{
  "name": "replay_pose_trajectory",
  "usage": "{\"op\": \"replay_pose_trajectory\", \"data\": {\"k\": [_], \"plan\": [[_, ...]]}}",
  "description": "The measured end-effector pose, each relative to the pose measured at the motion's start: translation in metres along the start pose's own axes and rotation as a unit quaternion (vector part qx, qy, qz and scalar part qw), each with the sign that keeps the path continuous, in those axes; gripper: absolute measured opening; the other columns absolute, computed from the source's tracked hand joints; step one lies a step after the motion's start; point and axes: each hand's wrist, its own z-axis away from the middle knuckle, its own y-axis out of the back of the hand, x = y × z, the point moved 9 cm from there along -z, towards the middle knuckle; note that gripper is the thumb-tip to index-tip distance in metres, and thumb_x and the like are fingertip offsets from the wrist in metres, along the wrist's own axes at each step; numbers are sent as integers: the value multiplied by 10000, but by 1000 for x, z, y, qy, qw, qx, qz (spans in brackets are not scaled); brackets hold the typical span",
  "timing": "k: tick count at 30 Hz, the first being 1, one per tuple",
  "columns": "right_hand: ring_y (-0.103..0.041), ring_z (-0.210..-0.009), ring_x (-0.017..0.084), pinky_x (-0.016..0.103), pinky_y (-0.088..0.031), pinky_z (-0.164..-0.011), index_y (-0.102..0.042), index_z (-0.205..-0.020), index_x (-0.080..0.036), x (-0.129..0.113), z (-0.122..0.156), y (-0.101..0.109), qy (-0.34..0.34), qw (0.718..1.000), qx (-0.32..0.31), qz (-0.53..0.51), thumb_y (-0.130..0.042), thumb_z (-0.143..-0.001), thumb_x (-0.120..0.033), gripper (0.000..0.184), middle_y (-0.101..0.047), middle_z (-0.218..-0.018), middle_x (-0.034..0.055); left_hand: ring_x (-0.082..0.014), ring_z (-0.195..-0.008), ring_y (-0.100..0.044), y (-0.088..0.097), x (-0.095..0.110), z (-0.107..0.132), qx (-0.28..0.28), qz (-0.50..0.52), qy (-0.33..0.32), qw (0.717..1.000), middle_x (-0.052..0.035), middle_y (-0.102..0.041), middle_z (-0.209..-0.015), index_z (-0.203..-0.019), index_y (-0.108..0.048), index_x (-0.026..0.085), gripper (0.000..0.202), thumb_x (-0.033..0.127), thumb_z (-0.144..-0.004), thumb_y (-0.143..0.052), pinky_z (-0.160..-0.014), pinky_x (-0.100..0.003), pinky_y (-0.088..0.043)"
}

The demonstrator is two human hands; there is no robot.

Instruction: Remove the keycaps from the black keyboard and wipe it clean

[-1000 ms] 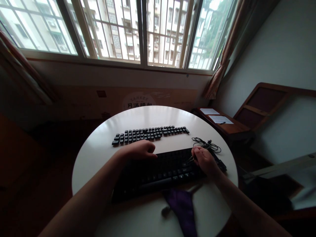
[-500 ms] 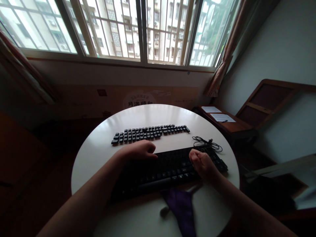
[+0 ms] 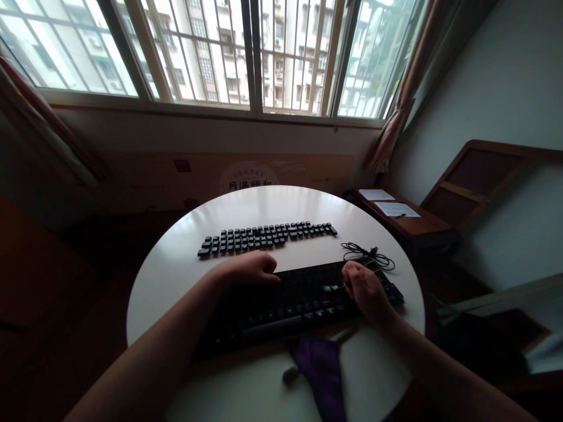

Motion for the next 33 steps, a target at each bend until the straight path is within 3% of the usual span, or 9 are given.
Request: {"op": "replay_pose_trajectory", "data": {"k": [3, 8, 13, 17, 22, 25, 29, 31, 33], "plan": [[-343, -406, 75, 187, -268, -392, -427, -691, -213, 3, -3, 11, -10, 997, 44, -57, -464, -931, -484, 364, -370, -521, -71, -125, -558, -401, 0, -1, 0, 1, -1, 3, 1000, 38, -463, -591, -626, -487, 189, 396, 521, -799, -614, -508, -264, -279], [-362, -411, 72, 177, -279, -401, -463, -715, -206, 4, -3, 11, -12, 996, 36, -76, -483, -938, -476, 351, -392, -503, -71, -128, -557, -425, 2, 4, 3, 5, -9, -5, 1000, 37, -482, -592, -631, -495, 191, 375, 500, -809, -610, -507, -262, -278], [-359, -396, 70, 181, -269, -395, -467, -704, -205, -11, -5, -1, 10, 998, -1, -67, -497, -923, -501, 369, -404, -486, -73, -116, -540, -403, 13, 15, 10, 51, -14, -39, 998, 43, -451, -573, -609, -466, 187, 399, 490, -829, -604, -499, -255, -258], [-374, -386, 76, 188, -258, -385, -466, -685, -207, -48, -18, -22, 50, 997, -59, -12, -474, -926, -491, 372, -425, -478, -67, -98, -523, -357, 28, 26, 17, 113, -9, -68, 991, 52, -409, -551, -593, -428, 182, 460, 520, -872, -567, -506, -246, -235], [-376, -378, 73, 188, -264, -393, -475, -642, -199, -106, -43, -73, 106, 982, -148, 54, -438, -948, -412, 374, -423, -440, -64, -90, -527, -367, 46, 39, 29, 202, -17, -98, 974, 57, -444, -570, -636, -467, 178, 435, 527, -862, -593, -522, -230, -238], [-350, -361, 64, 182, -246, -391, -481, -617, -192, -118, -58, -103, 111, 976, -180, 45, -456, -933, -372, 364, -420, -399, -65, -92, -543, -382, 56, 42, 36, 256, -17, -99, 961, 54, -475, -602, -676, -481, 181, 399, 513, -850, -618, -537, -223, -252], [-300, -331, 57, 172, -165, -357, -467, -635, -197, -83, -71, -125, -14, 976, -197, -88, -503, -890, -399, 328, -382, -395, -81, -105, -568, -401, 59, 41, 41, 279, -3, -104, 955, 41, -500, -648, -732, -495, 185, 363, 504, -892, -565, -547, -227, -272], [-264, -323, 57, 169, -155, -351, -465, -657, -202, -54, -69, -134, -124, 952, -219, -174, -508, -881, -406, 306, -363, -391, -91, -112, -573, -404, 57, 43, 40, 263, 19, -130, 956, 35, -482, -644, -730, -484, 186, 422, 548, -945, -450, -556, -236, -291], [-222, -316, 62, 174, -159, -347, -453, -675, -211, -33, -62, -141, -223, 906, -251, -258, -483, -899, -388, 287, -340, -375, -99, -120, -579, -411, 56, 45, 39, 249, 59, -161, 953, 28, -464, -638, -719, -467, 186, 515, 588, -988, -291, -574, -248, -314]]}}
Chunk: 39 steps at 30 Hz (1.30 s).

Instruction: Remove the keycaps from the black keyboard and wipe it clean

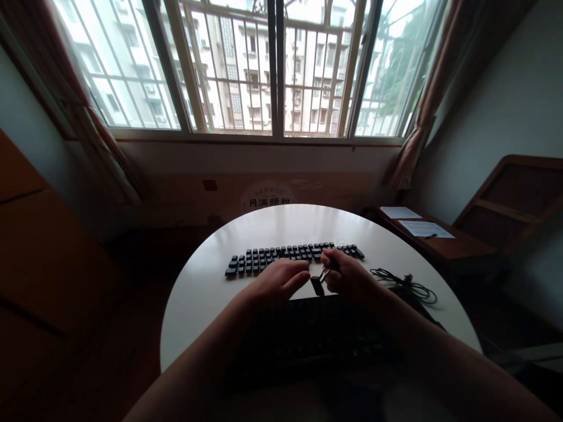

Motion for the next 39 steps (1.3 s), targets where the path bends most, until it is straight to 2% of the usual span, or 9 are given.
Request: {"op": "replay_pose_trajectory", "data": {"k": [4, 11, 22, 28, 30, 32, 35, 37, 39], "plan": [[-158, -307, 72, 177, -123, -333, -402, -678, -221, 12, 3, -2, -78, 981, -69, -161, -403, -950, -318, 289, -298, -357, -109, -132, -605, -420, 4, -2, -1, 26, 73, -2, 997, 14, -458, -650, -684, -426, 187, 623, 641, -989, -128, -603, -263, -335], [-121, -305, 66, 172, -108, -337, -398, -691, -219, 7, 17, -13, -95, 957, -116, -249, -402, -977, -305, 299, -267, -368, -126, -131, -587, -397, 6, -8, -2, 37, 63, 20, 997, 16, -445, -629, -663, -419, 188, 646, 676, -973, -130, -589, -263, -326], [-193, -280, 52, 161, -97, -340, -417, -672, -207, 3, 30, -20, -90, 940, -69, -321, -393, -970, -269, 306, -307, -363, -117, -123, -567, -390, -1, -24, -1, 28, 27, 55, 998, 21, -441, -611, -652, -434, 184, 649, 683, -970, -167, -582, -267, -315], [-180, -297, 54, 154, -110, -335, -431, -681, -206, 0, 25, -10, -35, 963, -18, -266, -422, -959, -283, 288, -315, -370, -109, -99, -554, -357, 1, -11, -2, 19, -8, 40, 999, 46, -403, -598, -672, -440, 179, 492, 559, -978, -376, -544, -240, -284], [-170, -303, 55, 150, -111, -331, -431, -685, -206, 1, 23, -6, -23, 967, 1, -255, -429, -952, -282, 277, -315, -375, -108, -91, -555, -367, 5, -4, -1, 38, -24, 37, 998, 56, -427, -626, -760, -492, 178, 373, 507, -935, -508, -536, -228, -293], [-170, -307, 54, 146, -112, -331, -434, -694, -205, 3, 21, -5, -18, 968, 12, -250, -438, -946, -282, 263, -318, -385, -108, -87, -564, -411, 10, 4, 1, 62, -36, 39, 997, 50, -513, -716, -968, -541, 184, 312, 459, -862, -644, -537, -216, -332], [-189, -308, 51, 147, -136, -338, -437, -707, -204, 9, 19, -5, -29, 968, 19, -247, -446, -951, -285, 258, -329, -398, -110, -97, -608, -502, 12, 19, 2, 68, -69, 17, 995, -8, -622, -946, -1244, -484, 231, 571, 444, -786, -751, -575, -234, -418], [-197, -304, 49, 145, -152, -341, -440, -706, -202, 15, 19, -8, -52, 966, 12, -254, -413, -973, -288, 282, -334, -397, -108, -110, -646, -538, 10, 31, 2, 59, -97, -10, 993, -36, -630, -1029, -1286, -474, 253, 611, 450, -784, -762, -604, -253, -450], [-198, -297, 48, 138, -159, -337, -435, -694, -201, 22, 20, -14, -84, 960, -6, -268, -367, -995, -291, 321, -328, -386, -106, -113, -669, -550, 10, 41, 2, 58, -106, -38, 992, -41, -627, -1043, -1258, -501, 249, 546, 427, -806, -751, -613, -254, -464]]}}
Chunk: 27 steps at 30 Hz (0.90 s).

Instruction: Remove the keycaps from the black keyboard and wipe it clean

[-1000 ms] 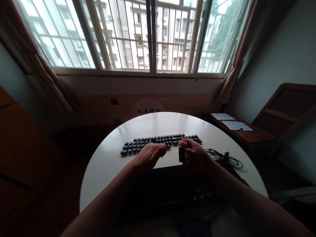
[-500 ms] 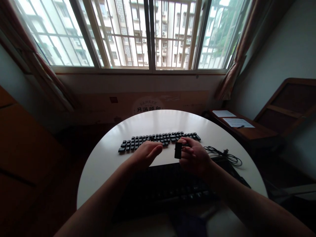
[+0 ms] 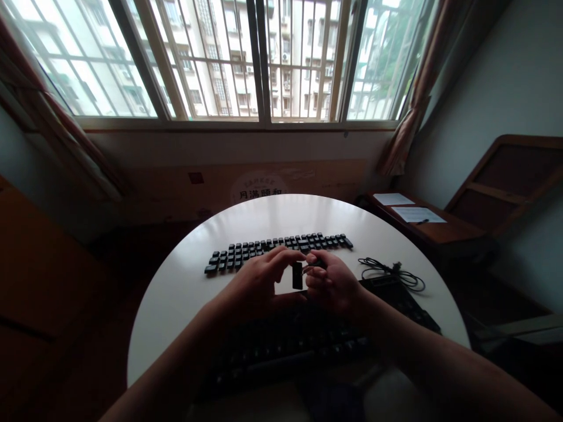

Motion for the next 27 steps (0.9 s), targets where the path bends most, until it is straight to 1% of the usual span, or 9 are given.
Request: {"op": "replay_pose_trajectory", "data": {"k": [4, 8, 13, 18, 22, 25, 27], "plan": [[-181, -284, 53, 144, -160, -317, -408, -664, -204, 13, 2, -6, -57, 998, -27, -20, -330, -1003, -309, 364, -323, -371, -101, -108, -681, -554, 5, 12, -1, 32, 16, -34, 999, -45, -635, -1052, -1174, -562, 233, 418, 394, -830, -736, -600, -244, -481], [-186, -279, 53, 157, -186, -317, -393, -623, -201, 19, 3, -5, -82, 996, -22, -24, -324, -995, -338, 402, -325, -368, -94, -111, -677, -566, 8, 15, 1, 57, 34, -38, 997, -58, -653, -1041, -1154, -609, 224, 431, 429, -805, -756, -578, -243, -492], [-213, -277, 48, 140, -200, -312, -456, -645, -185, 29, 4, -3, -107, 994, -14, -24, -332, -986, -340, 395, -327, -373, -92, -109, -645, -550, 12, 18, 1, 79, 64, -36, 994, -48, -669, -928, -1086, -658, 195, 498, 516, -733, -799, -552, -239, -471], [-239, -285, 44, 123, -216, -307, -490, -675, -176, 37, 5, 0, -110, 994, 5, -15, -413, -970, -367, 360, -331, -383, -94, -117, -627, -521, 14, 14, 1, 95, 77, -9, 992, -21, -629, -779, -951, -668, 181, 529, 627, -688, -780, -540, -240, -441], [-272, -289, 42, 140, -265, -321, -478, -656, -181, 40, 5, 1, -101, 995, 4, 8, -501, -943, -435, 384, -374, -402, -89, -117, -617, -500, 16, 12, 2, 117, 92, -4, 989, -5, -586, -728, -890, -649, 179, 556, 669, -660, -774, -528, -239, -415], [-284, -286, 47, 149, -274, -321, -482, -648, -185, 44, 5, 1, -109, 994, -1, 16, -498, -947, -479, 419, -392, -403, -83, -110, -602, -479, 17, 12, 3, 125, 101, -1, 987, 8, -561, -705, -841, -616, 178, 557, 678, -653, -773, -518, -236, -398], [-278, -285, 51, 150, -267, -317, -493, -648, -186, 45, 5, 2, -107, 994, -1, 9, -484, -955, -482, 427, -391, -396, -80, -108, -597, -472, 17, 12, 3, 130, 101, 3, 986, 16, -547, -691, -809, -597, 175, 541, 655, -652, -788, -516, -233, -390]]}}
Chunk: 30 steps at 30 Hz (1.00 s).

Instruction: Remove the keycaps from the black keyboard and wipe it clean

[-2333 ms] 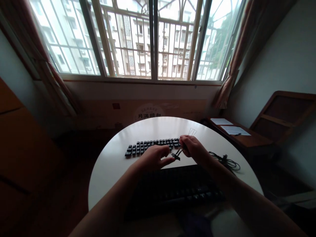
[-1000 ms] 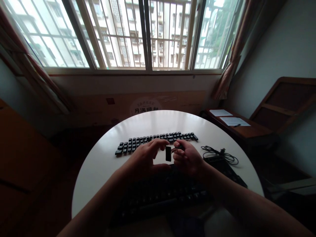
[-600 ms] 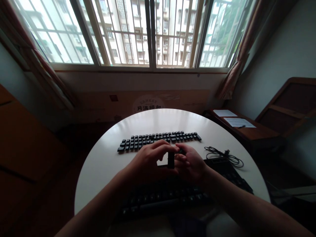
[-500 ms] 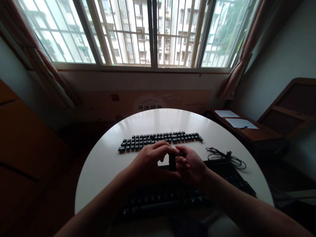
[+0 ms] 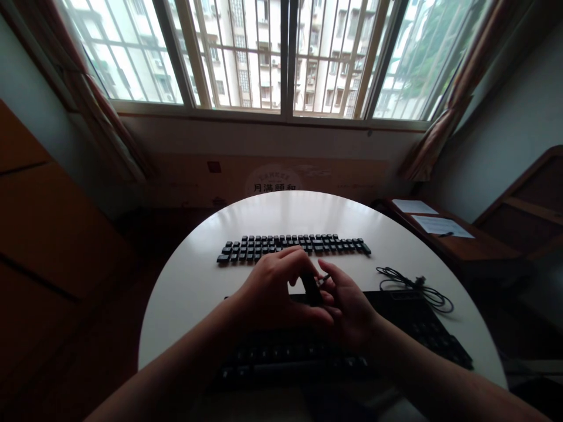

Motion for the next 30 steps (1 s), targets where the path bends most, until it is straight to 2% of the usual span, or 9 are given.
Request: {"op": "replay_pose_trajectory", "data": {"k": [6, 12, 17, 24, 30], "plan": [[-299, -294, 51, 147, -289, -336, -540, -715, -179, -13, 3, 3, 55, 998, 12, -21, -513, -961, -452, 368, -394, -402, -92, -104, -596, -477, 0, -4, 1, 5, -24, 5, 1000, 17, -553, -712, -880, -611, 176, 501, 593, -680, -804, -516, -227, -408], [-338, -318, 49, 146, -328, -357, -558, -755, -184, -29, 4, 3, 131, 991, -21, -7, -635, -905, -460, 323, -416, -426, -102, -107, -613, -497, 3, 0, 4, 39, -38, -48, 997, 4, -573, -764, -967, -607, 185, 492, 531, -694, -825, -512, -226, -421], [-350, -324, 55, 162, -338, -359, -570, -749, -187, -35, 6, 2, 170, 985, -16, 6, -678, -873, -485, 340, -420, -421, -103, -107, -636, -536, 5, 7, 6, 68, -54, -94, 992, -14, -615, -830, -1001, -590, 190, 484, 469, -696, -842, -520, -220, -456], [-311, -316, 56, 178, -320, -349, -569, -694, -192, -37, 13, -3, 188, 982, 20, 0, -698, -845, -510, 375, -415, -404, -96, -103, -605, -533, 10, 14, 8, 114, -79, -115, 984, -17, -618, -830, -1009, -596, 192, 463, 454, -708, -830, -485, -213, -455], [-291, -308, 56, 174, -278, -340, -564, -665, -197, -38, 14, -4, 187, 982, 31, 3, -707, -833, -524, 394, -395, -376, -94, -104, -605, -547, 9, 14, 8, 109, -89, -126, 982, -19, -620, -832, -1020, -589, 190, 448, 417, -718, -830, -486, -212, -468]]}}
